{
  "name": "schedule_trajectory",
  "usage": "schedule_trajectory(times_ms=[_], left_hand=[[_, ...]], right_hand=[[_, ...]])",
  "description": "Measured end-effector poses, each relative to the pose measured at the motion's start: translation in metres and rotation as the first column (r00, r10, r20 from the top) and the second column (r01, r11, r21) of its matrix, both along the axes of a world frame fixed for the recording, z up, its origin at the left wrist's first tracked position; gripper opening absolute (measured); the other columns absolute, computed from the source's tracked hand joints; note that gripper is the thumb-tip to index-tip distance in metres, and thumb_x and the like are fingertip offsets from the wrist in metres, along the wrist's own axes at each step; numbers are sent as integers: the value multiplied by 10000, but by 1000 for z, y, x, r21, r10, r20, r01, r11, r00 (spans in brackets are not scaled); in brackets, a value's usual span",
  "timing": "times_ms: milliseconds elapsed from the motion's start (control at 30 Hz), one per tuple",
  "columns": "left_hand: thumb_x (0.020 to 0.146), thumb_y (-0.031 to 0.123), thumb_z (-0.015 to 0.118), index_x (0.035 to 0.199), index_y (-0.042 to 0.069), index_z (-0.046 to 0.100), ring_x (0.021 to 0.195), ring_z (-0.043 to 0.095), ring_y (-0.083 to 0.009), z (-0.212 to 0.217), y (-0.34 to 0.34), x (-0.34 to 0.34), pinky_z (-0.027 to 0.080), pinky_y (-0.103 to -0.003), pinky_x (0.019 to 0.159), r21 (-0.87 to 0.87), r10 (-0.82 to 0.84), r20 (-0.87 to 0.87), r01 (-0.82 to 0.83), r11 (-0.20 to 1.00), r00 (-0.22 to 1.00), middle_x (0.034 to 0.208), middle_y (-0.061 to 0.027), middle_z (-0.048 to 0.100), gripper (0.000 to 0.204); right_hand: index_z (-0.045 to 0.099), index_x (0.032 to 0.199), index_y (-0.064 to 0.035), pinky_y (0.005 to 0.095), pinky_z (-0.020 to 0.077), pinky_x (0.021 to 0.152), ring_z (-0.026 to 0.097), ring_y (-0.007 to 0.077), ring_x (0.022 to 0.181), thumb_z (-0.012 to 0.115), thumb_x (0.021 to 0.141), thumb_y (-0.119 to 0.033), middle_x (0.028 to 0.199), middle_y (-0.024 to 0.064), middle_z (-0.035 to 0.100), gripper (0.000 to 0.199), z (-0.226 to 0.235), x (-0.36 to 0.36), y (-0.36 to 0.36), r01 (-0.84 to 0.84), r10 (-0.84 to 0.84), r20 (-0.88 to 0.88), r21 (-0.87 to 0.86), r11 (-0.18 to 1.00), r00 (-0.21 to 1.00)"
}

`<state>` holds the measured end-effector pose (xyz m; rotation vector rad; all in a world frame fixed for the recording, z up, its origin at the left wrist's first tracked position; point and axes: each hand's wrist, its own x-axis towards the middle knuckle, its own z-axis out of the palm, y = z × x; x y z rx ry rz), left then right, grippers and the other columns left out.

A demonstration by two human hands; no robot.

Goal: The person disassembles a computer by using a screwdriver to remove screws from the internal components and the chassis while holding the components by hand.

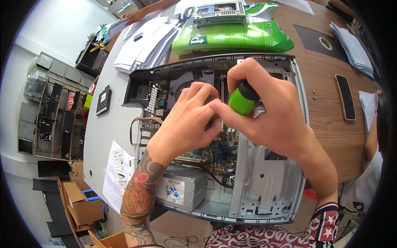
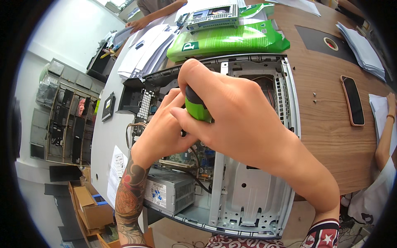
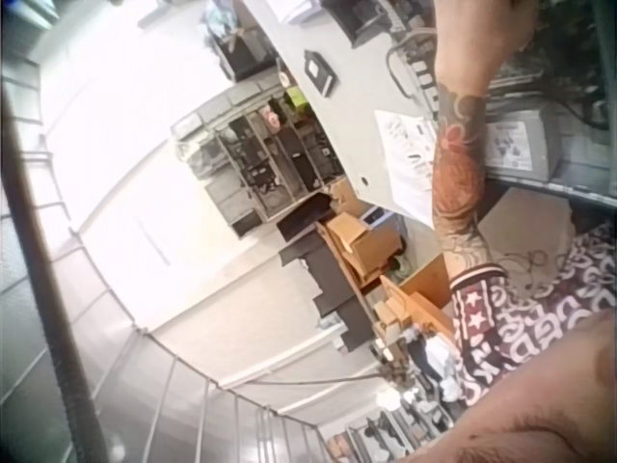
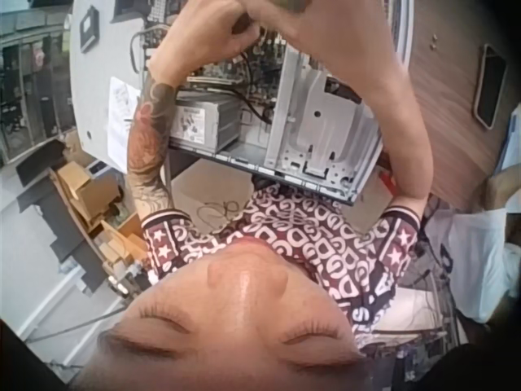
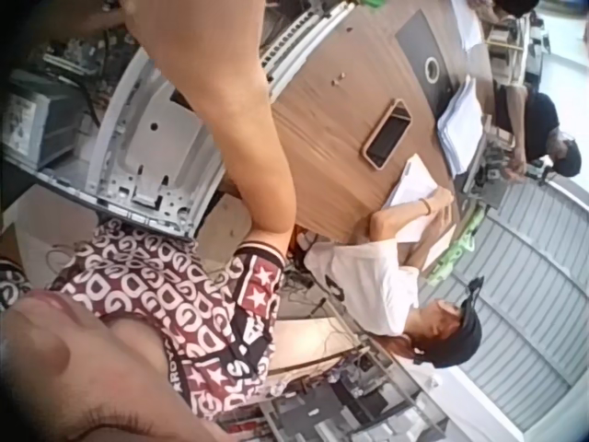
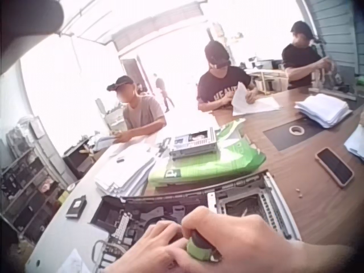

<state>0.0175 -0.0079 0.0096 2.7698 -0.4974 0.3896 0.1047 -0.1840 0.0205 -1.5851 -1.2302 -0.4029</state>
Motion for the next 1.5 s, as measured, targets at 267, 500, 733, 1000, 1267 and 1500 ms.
schedule_trajectory(times_ms=[267, 500, 733, 1000, 1267, 1500], left_hand=[[692, 69, 711, 815, 44, 592, 1078, 504, -317, 2, 4, 2, 441, -427, 915, -18, -29, -71, 28, 999, 997, 1022, -104, 550, 172], [660, 57, 713, 692, 32, 549, 1085, 505, -321, 4, 6, 0, 451, -419, 937, -117, -4, -109, -9, 993, 994, 1025, -102, 559, 169], [689, 36, 735, 765, 7, 636, 1118, 527, -326, 3, 11, -1, 476, -397, 927, -37, -45, -102, 41, 998, 994, 1090, -94, 632, 128], [768, 47, 710, 899, -3, 648, 1080, 532, -312, 1, 12, 0, 471, -395, 927, -145, -35, -56, 27, 989, 998, 1033, -93, 623, 154], [735, 26, 683, 910, -7, 635, 1090, 522, -339, 4, 12, -3, 461, -417, 943, -100, -56, -53, 51, 994, 997, 1030, -126, 605, 184], [685, 27, 712, 851, 1, 610, 1124, 513, -347, -1, 13, -3, 461, -423, 961, -74, -59, -55, 55, 996, 997, 1046, -118, 598, 197]], right_hand=[[538, 961, -46, 239, 425, 520, 518, 90, 582, 828, 774, -164, 700, 25, 540, 365, -5, 11, -2, -22, 14, -93, -84, 996, 996], [541, 967, -54, 250, 442, 545, 534, 106, 609, 839, 767, -174, 723, 32, 548, 378, -1, 6, -2, -133, 121, -187, -52, 990, 975], [544, 961, -64, 244, 430, 537, 500, 105, 583, 840, 769, -159, 711, 26, 536, 366, 2, 4, -1, 78, -78, -16, -12, 997, 997], [552, 935, -61, 234, 417, 533, 492, 85, 581, 832, 765, -101, 698, 14, 529, 331, 3, -1, 0, 51, -50, 30, -35, 998, 998], [542, 920, -46, 211, 408, 544, 502, 54, 587, 798, 783, -49, 702, 5, 548, 290, 10, -4, -6, 49, -49, -43, -19, 999, 998], [544, 915, -47, 212, 397, 538, 504, 57, 584, 799, 781, -49, 684, 4, 537, 287, 9, -2, -5, 45, -49, -84, -49, 998, 995]])
